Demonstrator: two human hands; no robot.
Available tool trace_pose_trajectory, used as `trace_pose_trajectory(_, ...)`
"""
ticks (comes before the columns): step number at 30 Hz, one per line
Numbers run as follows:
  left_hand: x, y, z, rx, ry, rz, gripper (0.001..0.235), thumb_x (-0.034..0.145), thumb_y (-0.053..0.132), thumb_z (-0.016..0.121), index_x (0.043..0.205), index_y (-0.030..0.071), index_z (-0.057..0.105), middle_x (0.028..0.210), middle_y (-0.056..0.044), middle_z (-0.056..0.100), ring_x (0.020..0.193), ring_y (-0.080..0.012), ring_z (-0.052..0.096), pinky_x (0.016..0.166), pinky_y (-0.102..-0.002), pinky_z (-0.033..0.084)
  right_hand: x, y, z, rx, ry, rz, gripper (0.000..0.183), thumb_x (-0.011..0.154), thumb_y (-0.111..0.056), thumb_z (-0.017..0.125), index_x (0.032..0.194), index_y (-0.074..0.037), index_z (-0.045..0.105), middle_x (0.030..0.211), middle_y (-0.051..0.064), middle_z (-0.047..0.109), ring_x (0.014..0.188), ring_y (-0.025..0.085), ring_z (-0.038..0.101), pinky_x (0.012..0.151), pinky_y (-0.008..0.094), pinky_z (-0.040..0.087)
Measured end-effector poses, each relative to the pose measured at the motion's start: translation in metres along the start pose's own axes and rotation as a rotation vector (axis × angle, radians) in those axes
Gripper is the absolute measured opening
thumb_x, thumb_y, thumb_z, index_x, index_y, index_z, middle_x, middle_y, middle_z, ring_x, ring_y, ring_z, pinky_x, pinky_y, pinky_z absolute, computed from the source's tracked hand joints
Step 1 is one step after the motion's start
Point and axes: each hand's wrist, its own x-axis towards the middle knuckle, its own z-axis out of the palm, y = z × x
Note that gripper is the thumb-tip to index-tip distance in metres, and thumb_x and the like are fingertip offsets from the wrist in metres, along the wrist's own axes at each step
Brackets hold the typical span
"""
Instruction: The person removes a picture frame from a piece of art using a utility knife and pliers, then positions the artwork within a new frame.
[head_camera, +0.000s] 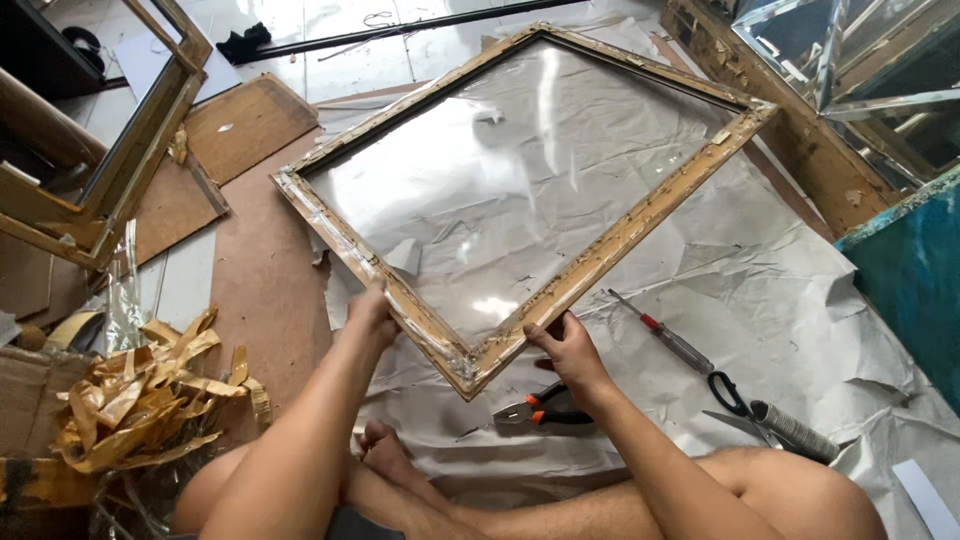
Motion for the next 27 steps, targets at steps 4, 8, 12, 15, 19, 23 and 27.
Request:
trace_pose_trajectory(4,-0.018,-0.001,0.001,0.025,0.048,0.122,0.054,0.105,0.028,0.057,0.140,-0.011,0.042,0.123,-0.040,0.061,0.108,-0.0556,0.065,0.080,-0.069,0.058,0.014,0.011,-0.010,-0.020,0.007,-0.093,0.060,0.089,-0.041,0.080,0.134,-0.010,0.057,0.123,0.004,0.066,0.109,0.020,0.057,0.088,0.039,0.047)
trace_pose_trajectory(8,-0.066,-0.009,0.015,0.020,0.228,0.284,0.045,0.103,0.028,0.061,0.133,-0.005,0.054,0.120,-0.032,0.063,0.111,-0.0481,0.068,0.082,-0.058,0.059,-0.010,-0.037,-0.024,-0.002,0.056,-0.207,0.035,0.088,-0.032,0.080,0.112,-0.013,0.065,0.094,-0.005,0.069,0.086,0.009,0.060,0.067,0.024,0.042)
trace_pose_trajectory(12,-0.145,0.002,0.028,-0.062,0.204,0.151,0.053,0.107,0.027,0.051,0.151,0.002,0.034,0.148,-0.030,0.042,0.130,-0.0534,0.052,0.100,-0.072,0.046,0.002,-0.064,-0.050,-0.046,0.038,-0.253,0.035,0.090,-0.039,0.075,0.116,-0.017,0.071,0.096,-0.008,0.068,0.088,0.007,0.059,0.069,0.023,0.041)
trace_pose_trajectory(15,-0.136,-0.006,0.023,-0.095,0.236,0.101,0.059,0.106,0.022,0.053,0.155,0.007,0.024,0.154,-0.027,0.032,0.134,-0.0528,0.049,0.101,-0.074,0.045,0.038,-0.044,-0.050,0.021,0.049,-0.182,0.039,0.096,-0.038,0.071,0.128,-0.017,0.071,0.103,-0.006,0.072,0.095,0.009,0.063,0.072,0.025,0.043)
trace_pose_trajectory(19,-0.080,-0.038,0.005,-0.101,0.276,0.065,0.067,0.103,0.019,0.055,0.159,0.015,0.017,0.158,-0.023,0.030,0.135,-0.0505,0.049,0.100,-0.074,0.044,0.034,-0.049,-0.034,0.103,0.029,0.028,0.039,0.102,-0.040,0.063,0.131,-0.016,0.071,0.112,0.006,0.077,0.101,0.022,0.071,0.078,0.035,0.052)
trace_pose_trajectory(23,-0.079,-0.047,0.004,-0.044,0.252,-0.072,0.077,0.092,0.023,0.069,0.152,0.002,0.025,0.145,-0.032,0.042,0.121,-0.0514,0.059,0.094,-0.075,0.047,0.030,-0.047,-0.047,-0.276,0.029,0.065,0.047,0.097,-0.041,0.067,0.136,-0.015,0.069,0.121,0.012,0.075,0.108,0.029,0.070,0.076,0.040,0.058)
trace_pose_trajectory(27,-0.090,-0.042,0.016,0.066,0.133,-0.191,0.076,0.091,0.026,0.069,0.146,-0.010,0.032,0.136,-0.037,0.045,0.112,-0.0532,0.064,0.087,-0.069,0.055,0.033,-0.038,-0.093,-1.212,0.278,-0.154,0.050,0.082,-0.038,0.080,0.131,-0.038,0.069,0.129,-0.002,0.070,0.126,0.032,0.062,0.093,0.054,0.057)
